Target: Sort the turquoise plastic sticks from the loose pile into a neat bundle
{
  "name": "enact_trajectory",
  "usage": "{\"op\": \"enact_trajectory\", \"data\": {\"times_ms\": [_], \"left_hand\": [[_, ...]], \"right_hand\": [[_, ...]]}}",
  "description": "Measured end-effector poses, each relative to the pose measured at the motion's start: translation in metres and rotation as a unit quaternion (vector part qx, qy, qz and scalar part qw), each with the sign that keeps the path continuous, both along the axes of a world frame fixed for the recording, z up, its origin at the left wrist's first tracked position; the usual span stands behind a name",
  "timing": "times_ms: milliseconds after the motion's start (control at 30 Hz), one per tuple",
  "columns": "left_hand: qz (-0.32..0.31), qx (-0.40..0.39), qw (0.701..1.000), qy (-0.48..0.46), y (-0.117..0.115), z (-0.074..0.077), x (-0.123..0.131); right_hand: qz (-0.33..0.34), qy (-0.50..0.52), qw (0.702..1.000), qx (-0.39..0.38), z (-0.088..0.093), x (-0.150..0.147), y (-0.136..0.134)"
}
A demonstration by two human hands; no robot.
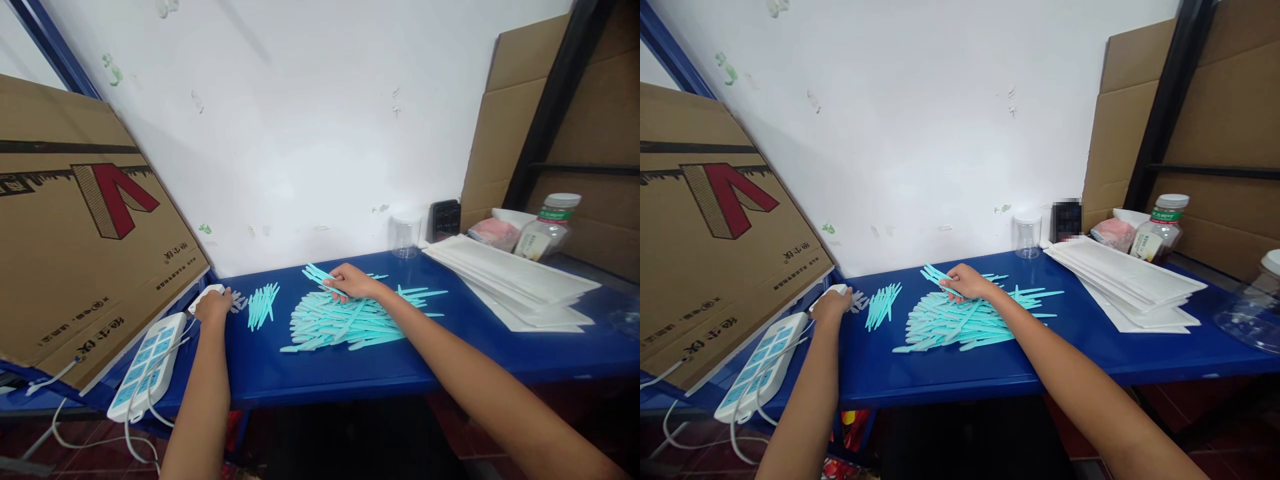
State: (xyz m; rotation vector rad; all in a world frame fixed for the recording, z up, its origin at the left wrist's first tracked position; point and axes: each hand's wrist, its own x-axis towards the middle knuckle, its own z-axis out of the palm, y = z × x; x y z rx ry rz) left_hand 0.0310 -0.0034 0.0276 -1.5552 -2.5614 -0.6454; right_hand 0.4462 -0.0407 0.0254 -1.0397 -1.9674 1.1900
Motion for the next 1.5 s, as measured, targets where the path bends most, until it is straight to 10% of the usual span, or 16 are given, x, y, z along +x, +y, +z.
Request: {"op": "enact_trajectory", "data": {"times_ms": [133,300,467,1033,1500], "left_hand": [[-0.041,0.084,0.996,0.001,-0.009,0.010,0.033],[-0.263,0.128,0.955,-0.044,-0.022,0.006,0.110],[-0.499,0.143,0.803,-0.292,-0.041,-0.012,0.176],[-0.459,0.027,0.702,-0.543,-0.040,-0.012,0.177],[-0.333,-0.094,0.884,-0.314,-0.010,0.003,0.083]], "right_hand": [[-0.009,0.028,1.000,0.002,0.003,-0.004,-0.003],[-0.039,0.089,0.995,0.011,0.003,-0.015,-0.006],[-0.037,0.129,0.991,0.012,-0.001,-0.029,-0.012],[0.016,0.100,0.995,-0.013,-0.002,-0.046,-0.026],[-0.127,0.104,0.985,0.059,-0.013,-0.018,0.007]]}}
